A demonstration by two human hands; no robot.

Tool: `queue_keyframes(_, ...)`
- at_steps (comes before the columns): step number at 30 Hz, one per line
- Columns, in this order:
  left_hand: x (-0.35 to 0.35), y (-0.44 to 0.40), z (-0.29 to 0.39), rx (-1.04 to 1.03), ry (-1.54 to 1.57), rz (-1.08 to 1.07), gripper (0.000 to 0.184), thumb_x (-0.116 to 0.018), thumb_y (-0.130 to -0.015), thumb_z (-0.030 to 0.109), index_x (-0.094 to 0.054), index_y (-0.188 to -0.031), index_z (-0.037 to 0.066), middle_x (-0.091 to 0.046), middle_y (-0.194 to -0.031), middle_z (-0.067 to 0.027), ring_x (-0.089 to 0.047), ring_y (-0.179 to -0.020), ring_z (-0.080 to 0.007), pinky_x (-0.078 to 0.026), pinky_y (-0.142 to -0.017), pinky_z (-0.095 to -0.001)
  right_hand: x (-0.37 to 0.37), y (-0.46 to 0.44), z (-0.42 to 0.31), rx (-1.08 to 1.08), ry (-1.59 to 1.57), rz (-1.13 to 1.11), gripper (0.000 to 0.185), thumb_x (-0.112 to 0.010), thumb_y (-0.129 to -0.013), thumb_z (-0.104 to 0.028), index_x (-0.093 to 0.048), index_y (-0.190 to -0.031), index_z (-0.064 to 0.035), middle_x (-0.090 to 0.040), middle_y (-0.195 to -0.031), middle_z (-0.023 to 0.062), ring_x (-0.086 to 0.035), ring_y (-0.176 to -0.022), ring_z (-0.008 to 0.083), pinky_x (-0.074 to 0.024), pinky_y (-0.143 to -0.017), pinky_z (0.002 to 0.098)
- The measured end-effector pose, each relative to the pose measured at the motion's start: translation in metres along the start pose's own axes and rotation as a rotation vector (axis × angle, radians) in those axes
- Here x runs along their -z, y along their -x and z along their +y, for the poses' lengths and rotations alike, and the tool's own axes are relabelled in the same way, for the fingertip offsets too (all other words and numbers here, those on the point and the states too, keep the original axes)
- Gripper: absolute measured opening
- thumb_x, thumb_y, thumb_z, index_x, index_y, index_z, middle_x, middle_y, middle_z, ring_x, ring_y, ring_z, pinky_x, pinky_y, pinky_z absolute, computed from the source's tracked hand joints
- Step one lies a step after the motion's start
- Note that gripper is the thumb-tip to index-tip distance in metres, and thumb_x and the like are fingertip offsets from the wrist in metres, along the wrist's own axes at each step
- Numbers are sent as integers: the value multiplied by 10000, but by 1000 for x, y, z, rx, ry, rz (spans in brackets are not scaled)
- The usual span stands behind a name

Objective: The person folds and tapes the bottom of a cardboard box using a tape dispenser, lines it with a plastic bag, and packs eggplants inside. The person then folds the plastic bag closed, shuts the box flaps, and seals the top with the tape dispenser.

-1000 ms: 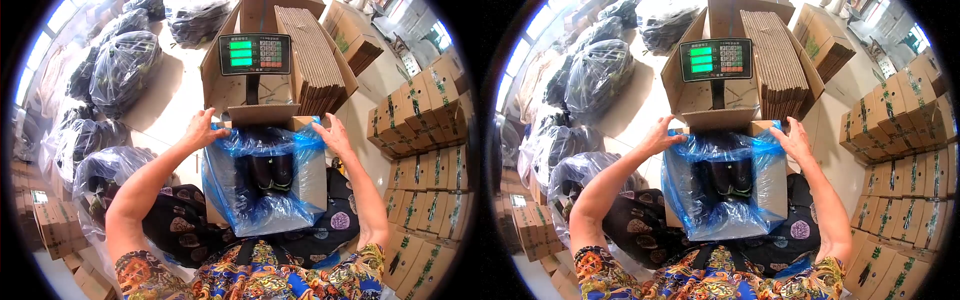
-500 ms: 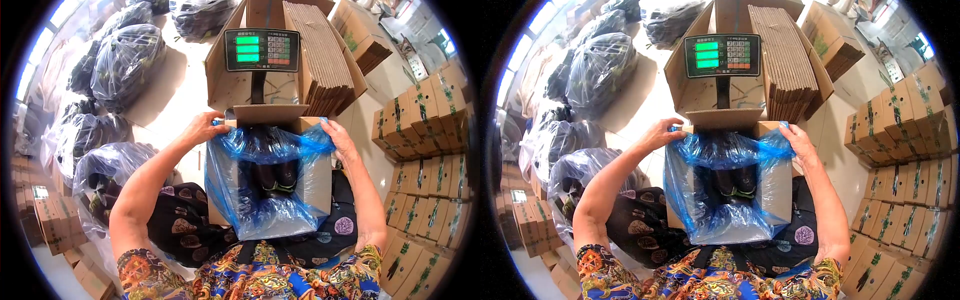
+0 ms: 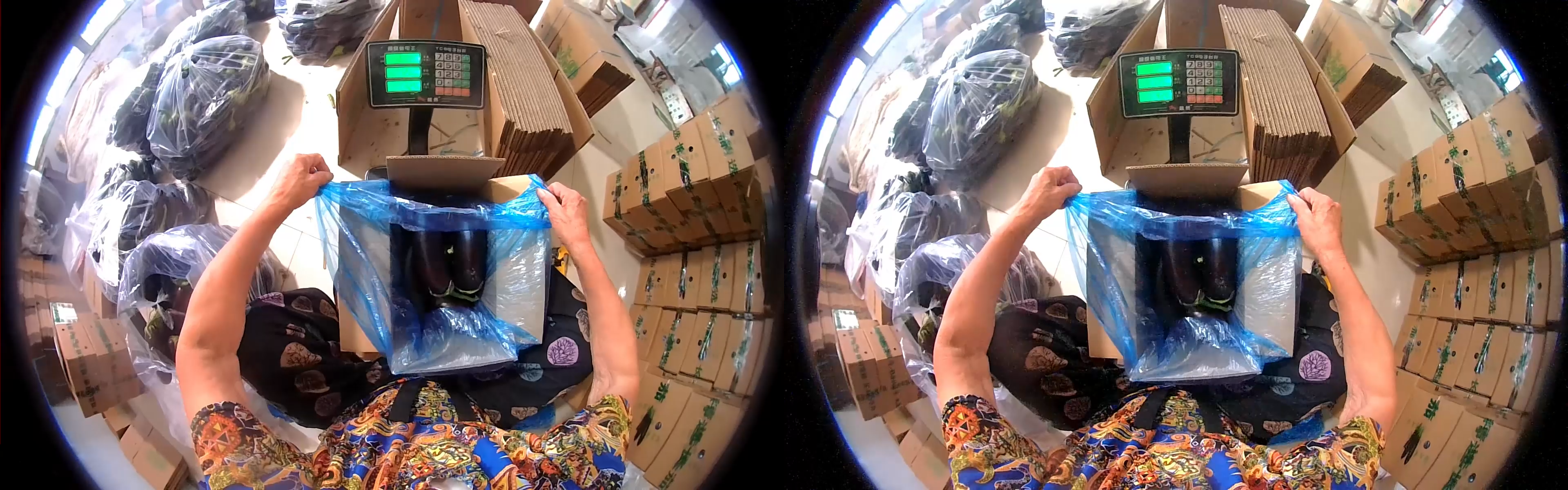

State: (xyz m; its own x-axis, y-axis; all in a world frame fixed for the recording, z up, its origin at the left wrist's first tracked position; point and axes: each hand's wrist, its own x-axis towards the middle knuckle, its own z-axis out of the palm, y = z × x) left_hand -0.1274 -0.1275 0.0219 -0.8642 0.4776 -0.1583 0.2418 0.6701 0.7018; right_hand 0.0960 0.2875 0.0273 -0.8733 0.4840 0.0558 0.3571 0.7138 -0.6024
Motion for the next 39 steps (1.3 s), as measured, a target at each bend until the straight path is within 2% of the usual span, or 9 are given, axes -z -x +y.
queue_keyframes(5, 6, 9, 10, 13, 234, -64, 167, -608, -895, 161, -645, -860, 2, -574, -721, -15, -550, -645, -103, -487, -614, -257, 12, 7, -33, -18, -142, 117, 434, -759, -818, -287, -610, -1124, -17, -611, -1106, 173, -644, -884, 260, -534, -805, 377)
queue_keyframes(11, 15, 12, -2, 176, 698, -123, 149, -580, -957, 234, -579, -937, 86, -541, -836, 18, -570, -796, -97, -522, -734, -300, -9, 32, -83, 651, 302, -100, 529, -824, -663, -186, -619, -1120, -15, -577, -1184, 157, -521, -1144, 344, -430, -976, 435)
queue_keyframes(14, 11, 16, -8, 221, 833, -76, 156, -564, -968, 232, -572, -936, 80, -533, -812, 10, -560, -767, -102, -518, -707, -300, -37, 8, -52, 707, 375, -205, 394, -751, -707, -109, -618, -1066, -15, -608, -1129, 163, -525, -1123, 361, -435, -936, 472)
queue_keyframes(15, 10, 18, -15, 234, 867, -51, 154, -564, -969, 228, -573, -933, 79, -534, -810, 9, -555, -755, -103, -514, -693, -297, -40, 0, -51, 737, 364, -217, 200, -691, -769, -73, -633, -946, -1, -648, -916, 124, -616, -923, 278, -489, -817, 404)
queue_keyframes(18, 3, 24, -33, 313, 936, 63, 124, -563, -965, 192, -574, -912, 81, -528, -758, 12, -513, -649, -93, -461, -572, -257, -20, -7, -95, 226, -241, -462, 126, -694, -806, -82, -640, -882, 2, -619, -742, 72, -599, -681, 159, -493, -671, 309)
queue_keyframes(23, -24, 13, -51, 326, 795, 256, 115, -556, -964, 162, -573, -897, 71, -510, -683, 22, -468, -560, -71, -394, -496, -229, -12, -47, -116, 249, -307, -121, 187, -630, -938, -170, -650, -851, -6, -543, -669, 5, -477, -642, 52, -430, -588, 242)
queue_keyframes(28, -75, 7, -111, 151, 194, 348, 205, -559, -953, 182, -579, -901, -16, -616, -699, -102, -593, -618, -169, -479, -581, -325, -48, -108, -72, 229, -90, -3, 229, -638, -922, -224, -631, -805, -28, -612, -656, 102, -569, -585, 197, -450, -564, 336)
queue_keyframes(32, -128, 38, -137, 118, 253, 112, 178, -551, -941, 144, -582, -896, -26, -628, -728, -188, -646, -683, -249, -496, -630, -361, -60, -98, -59, 549, 387, 63, 106, -601, -920, -125, -627, -897, -25, -587, -728, 170, -628, -650, 293, -496, -629, 369)
queue_keyframes(39, -128, 52, -140, 382, 505, -140, 223, -542, -961, 166, -604, -1039, -34, -652, -776, -108, -628, -715, -173, -511, -648, -324, -27, -63, -56, 366, 111, 216, 102, -616, -910, -101, -662, -965, -30, -644, -903, 154, -643, -805, 316, -507, -729, 386)
